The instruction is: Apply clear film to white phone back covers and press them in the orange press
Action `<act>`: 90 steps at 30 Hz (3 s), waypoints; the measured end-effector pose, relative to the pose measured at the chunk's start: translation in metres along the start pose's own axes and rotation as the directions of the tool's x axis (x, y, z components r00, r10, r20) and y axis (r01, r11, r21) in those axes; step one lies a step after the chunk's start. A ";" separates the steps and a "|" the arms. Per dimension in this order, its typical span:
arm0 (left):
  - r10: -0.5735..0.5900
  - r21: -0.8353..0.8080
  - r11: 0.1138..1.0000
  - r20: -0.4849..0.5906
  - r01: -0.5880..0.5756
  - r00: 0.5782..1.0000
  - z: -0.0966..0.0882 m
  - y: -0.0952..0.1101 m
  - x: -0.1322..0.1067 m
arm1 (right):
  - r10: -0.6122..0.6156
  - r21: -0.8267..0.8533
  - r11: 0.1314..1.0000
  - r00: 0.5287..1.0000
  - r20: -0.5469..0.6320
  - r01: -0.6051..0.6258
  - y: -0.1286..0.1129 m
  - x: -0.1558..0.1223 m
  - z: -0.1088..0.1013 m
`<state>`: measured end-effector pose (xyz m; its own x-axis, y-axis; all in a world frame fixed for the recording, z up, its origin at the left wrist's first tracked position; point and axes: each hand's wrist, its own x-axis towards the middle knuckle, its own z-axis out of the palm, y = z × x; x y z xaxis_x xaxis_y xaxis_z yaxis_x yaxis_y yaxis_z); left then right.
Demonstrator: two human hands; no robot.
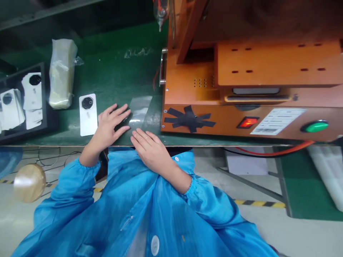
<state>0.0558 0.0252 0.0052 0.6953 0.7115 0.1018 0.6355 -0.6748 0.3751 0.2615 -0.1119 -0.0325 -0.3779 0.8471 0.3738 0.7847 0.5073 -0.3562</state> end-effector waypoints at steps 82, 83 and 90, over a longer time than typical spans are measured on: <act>-0.146 0.049 0.985 -0.292 0.167 0.945 0.024 0.028 -0.105 | 0.458 0.464 0.683 0.826 0.328 -0.564 0.013 0.151 -0.021; -0.150 0.030 0.986 -0.294 0.166 0.944 0.028 0.033 -0.104 | 0.446 0.457 0.687 0.824 0.350 -0.565 0.012 0.154 -0.017; -0.197 -0.029 0.980 -0.304 0.198 0.932 0.039 0.035 -0.104 | 0.377 0.371 0.757 0.823 0.424 -0.538 0.011 0.165 -0.004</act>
<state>0.0190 -0.0802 -0.0281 0.4210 0.8556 0.3013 0.7505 -0.5151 0.4140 0.2098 0.0330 0.0286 -0.2237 0.9560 -0.1898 0.6153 -0.0126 -0.7882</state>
